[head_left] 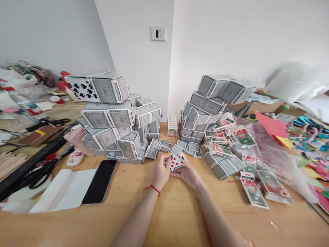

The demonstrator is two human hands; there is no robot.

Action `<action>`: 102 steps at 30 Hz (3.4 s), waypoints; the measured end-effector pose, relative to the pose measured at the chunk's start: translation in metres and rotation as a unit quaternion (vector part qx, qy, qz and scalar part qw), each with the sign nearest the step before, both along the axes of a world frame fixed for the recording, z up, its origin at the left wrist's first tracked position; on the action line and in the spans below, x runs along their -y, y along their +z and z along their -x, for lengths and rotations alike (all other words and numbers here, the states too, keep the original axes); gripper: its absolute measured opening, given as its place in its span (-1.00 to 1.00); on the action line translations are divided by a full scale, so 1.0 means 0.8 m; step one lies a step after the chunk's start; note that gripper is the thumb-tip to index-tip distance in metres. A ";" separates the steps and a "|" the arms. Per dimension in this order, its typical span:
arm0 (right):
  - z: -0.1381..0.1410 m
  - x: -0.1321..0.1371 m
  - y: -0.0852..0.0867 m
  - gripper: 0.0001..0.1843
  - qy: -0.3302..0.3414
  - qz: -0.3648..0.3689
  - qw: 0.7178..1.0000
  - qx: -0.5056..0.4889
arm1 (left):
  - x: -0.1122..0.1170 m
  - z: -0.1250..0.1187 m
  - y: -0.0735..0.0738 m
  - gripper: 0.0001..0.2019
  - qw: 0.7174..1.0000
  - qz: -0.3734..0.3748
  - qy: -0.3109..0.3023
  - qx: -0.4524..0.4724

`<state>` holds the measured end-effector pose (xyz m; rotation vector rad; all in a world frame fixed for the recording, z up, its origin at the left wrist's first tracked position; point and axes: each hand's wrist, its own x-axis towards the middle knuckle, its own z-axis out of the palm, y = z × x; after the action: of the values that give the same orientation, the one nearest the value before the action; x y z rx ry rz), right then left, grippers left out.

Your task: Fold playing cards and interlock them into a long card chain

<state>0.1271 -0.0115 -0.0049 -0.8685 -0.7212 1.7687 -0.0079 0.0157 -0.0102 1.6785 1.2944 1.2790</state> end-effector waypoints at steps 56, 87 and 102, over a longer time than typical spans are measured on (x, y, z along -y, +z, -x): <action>-0.005 -0.005 -0.011 -0.75 -0.127 -0.009 0.991 -0.043 | 0.000 0.007 0.009 -0.88 0.973 -0.193 0.105 -0.066; -0.002 -0.006 -0.012 -0.66 -0.133 -0.048 0.990 0.028 | 0.009 0.000 0.018 -0.85 0.983 -0.091 -0.101 -0.120; -0.001 -0.006 -0.017 -0.64 -0.117 -0.040 0.987 0.098 | 0.011 0.002 0.017 -0.84 0.961 -0.137 -0.115 -0.213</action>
<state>0.1278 -0.0071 -0.0187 -1.0390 -0.7773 1.4514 -0.0098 0.0071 0.0031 2.3239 1.1423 1.0250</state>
